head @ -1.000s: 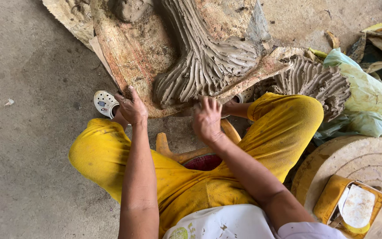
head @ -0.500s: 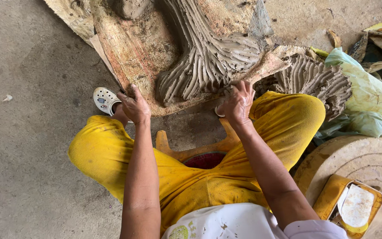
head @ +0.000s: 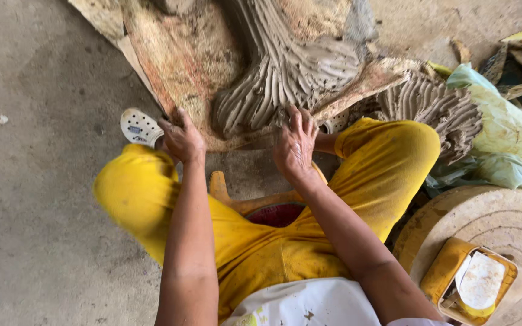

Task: The person is sculpting a large tree-like form from clay by hand, using their fingers to press and carve deep vertical grooves into the lower trunk and roots.

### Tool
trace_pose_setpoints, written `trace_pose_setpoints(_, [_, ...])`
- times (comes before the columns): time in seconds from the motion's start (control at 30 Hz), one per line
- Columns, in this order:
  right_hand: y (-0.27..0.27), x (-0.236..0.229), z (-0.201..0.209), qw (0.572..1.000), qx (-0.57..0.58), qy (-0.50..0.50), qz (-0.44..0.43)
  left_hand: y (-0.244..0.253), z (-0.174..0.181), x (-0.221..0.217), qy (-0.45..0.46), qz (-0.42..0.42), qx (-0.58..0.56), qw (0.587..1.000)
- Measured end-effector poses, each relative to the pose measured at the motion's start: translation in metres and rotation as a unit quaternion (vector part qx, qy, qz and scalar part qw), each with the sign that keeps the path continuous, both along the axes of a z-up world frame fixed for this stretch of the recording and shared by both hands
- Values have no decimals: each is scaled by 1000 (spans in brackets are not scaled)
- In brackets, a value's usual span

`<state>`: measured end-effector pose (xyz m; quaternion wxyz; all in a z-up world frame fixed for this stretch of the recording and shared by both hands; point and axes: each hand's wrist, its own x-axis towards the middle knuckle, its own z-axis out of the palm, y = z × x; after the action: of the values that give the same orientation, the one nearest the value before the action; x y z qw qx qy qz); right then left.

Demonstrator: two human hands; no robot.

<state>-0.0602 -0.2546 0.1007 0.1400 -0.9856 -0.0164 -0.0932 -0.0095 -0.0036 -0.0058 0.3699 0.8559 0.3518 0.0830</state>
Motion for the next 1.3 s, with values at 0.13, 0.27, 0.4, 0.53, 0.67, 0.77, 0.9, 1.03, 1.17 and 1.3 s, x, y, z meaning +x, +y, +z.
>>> trace_pose_setpoints(0.13, [18, -3, -10, 999, -29, 40, 0, -10, 13, 17, 96, 66, -54, 992])
trace_pose_setpoints(0.27, [25, -16, -33, 999, -49, 18, -6, -11, -2, 15, 92, 71, -59, 991])
trace_pose_setpoints(0.4, [32, -30, -38, 998, -42, -19, 32, -10, -26, 14, 47, 63, -15, 997])
trace_pose_setpoints(0.53, [7, -20, -41, 975, 202, 88, -41, -14, -26, 17, 53, 76, -12, 996])
trace_pose_setpoints(0.67, [-6, 0, -43, 994, 85, -31, -60, -25, -9, 8, 77, 91, -63, 991])
trace_pose_setpoints(0.77, [-2, -3, -37, 999, 18, -20, -40, -34, -3, 7, 76, 109, -61, 989])
trace_pose_setpoints(0.9, [6, -10, -39, 999, 4, 3, -47, -44, -5, 4, 44, 117, -87, 988])
trace_pose_setpoints(1.03, [11, -13, -41, 999, -5, 3, -45, -50, -14, -1, 53, 123, -34, 990])
trace_pose_setpoints(1.17, [17, -21, -30, 998, 23, -30, -44, -54, -17, -4, 55, 122, -21, 991])
trace_pose_setpoints(1.3, [24, -32, -18, 998, 25, -54, 2, -57, -11, 0, 77, 139, -90, 983])
